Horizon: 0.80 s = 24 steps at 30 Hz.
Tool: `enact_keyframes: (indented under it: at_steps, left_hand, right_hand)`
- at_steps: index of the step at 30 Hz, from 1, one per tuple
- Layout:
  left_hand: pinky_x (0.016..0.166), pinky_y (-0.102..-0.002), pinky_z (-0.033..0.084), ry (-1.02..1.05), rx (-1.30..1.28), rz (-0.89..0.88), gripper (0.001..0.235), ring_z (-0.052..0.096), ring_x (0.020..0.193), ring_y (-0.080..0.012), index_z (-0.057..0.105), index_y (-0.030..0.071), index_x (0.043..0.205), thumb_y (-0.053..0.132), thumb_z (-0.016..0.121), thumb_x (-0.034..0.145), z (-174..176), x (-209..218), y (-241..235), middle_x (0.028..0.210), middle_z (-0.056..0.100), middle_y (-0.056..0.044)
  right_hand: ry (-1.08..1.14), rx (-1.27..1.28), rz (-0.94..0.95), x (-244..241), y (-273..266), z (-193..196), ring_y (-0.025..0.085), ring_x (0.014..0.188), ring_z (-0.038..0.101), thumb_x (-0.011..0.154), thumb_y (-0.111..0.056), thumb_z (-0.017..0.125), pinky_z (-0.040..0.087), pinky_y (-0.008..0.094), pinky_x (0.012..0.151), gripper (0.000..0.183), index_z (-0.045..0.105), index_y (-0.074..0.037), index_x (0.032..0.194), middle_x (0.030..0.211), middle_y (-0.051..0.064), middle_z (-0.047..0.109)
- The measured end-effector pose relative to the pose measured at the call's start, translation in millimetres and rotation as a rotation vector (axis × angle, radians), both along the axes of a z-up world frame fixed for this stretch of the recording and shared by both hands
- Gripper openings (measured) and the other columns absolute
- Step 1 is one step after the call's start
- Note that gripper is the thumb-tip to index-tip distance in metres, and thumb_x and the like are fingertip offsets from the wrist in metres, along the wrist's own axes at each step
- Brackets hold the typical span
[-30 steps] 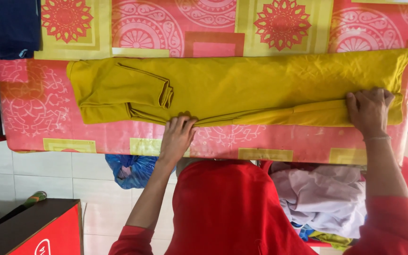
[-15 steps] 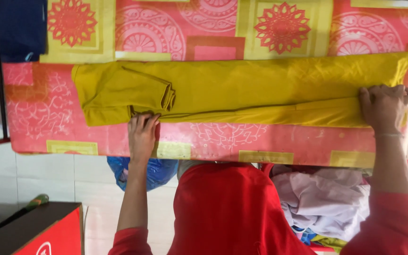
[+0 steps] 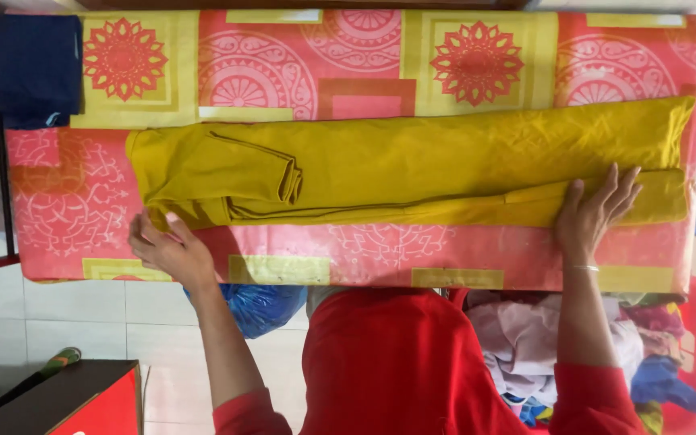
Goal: The person folds a pair of dark blue shorts on a patterned table, smoothing them out before placing them aside. They then pick up a pair of yellow pants from a red laundry basket, lay them flat on the table, and fold them neatly.
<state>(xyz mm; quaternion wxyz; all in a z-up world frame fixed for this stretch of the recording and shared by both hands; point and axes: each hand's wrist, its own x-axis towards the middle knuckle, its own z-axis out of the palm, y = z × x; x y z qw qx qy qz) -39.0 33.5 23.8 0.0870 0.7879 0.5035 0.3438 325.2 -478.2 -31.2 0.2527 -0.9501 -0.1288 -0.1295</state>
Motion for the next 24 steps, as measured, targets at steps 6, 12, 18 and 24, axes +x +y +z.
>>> enact_keyframes:
  at_steps: [6,12,18,24]
  left_hand:
    - [0.100,-0.064,0.034,0.211,-0.135,-0.060,0.054,0.040,0.133,-0.0446,0.048,0.006,0.147,0.042,0.045,0.107,-68,-21,49,0.147,0.043,-0.025]
    - [0.102,-0.065,0.031,0.002,-0.334,-0.088,0.059,0.045,0.126,-0.0470,0.040,0.005,0.151,0.045,0.039,0.107,-29,-28,48,0.139,0.052,-0.026]
    - [0.086,-0.063,0.046,0.232,-0.401,-0.201,0.072,0.063,0.103,-0.0509,0.060,-0.003,0.129,0.062,0.054,0.100,-64,-34,103,0.107,0.065,-0.030]
    - [0.080,-0.062,0.053,0.419,-0.580,-0.170,0.050,0.068,0.094,-0.0510,0.059,0.005,0.114,0.050,0.063,0.094,-69,-27,104,0.104,0.068,-0.022]
  right_hand:
    - [-0.067,-0.241,-0.017,23,-27,-19,0.058,0.140,0.017,0.117,-0.027,0.053,0.018,0.078,0.106,0.052,0.047,0.005,0.157,0.160,0.028,0.024]
    - [-0.115,-0.085,-0.009,-6,53,6,0.054,0.142,0.013,0.109,-0.001,0.068,0.019,0.078,0.109,0.053,0.043,0.004,0.156,0.160,0.028,0.023]
    - [0.047,0.000,0.491,-175,298,51,0.042,0.152,0.015,0.104,-0.015,0.060,0.008,0.059,0.122,0.058,0.035,-0.002,0.154,0.164,0.023,0.022]
    - [0.027,-0.152,0.818,-230,422,16,0.042,0.152,0.016,0.094,-0.041,0.064,0.017,0.068,0.117,0.068,0.041,-0.019,0.154,0.166,0.013,0.023]
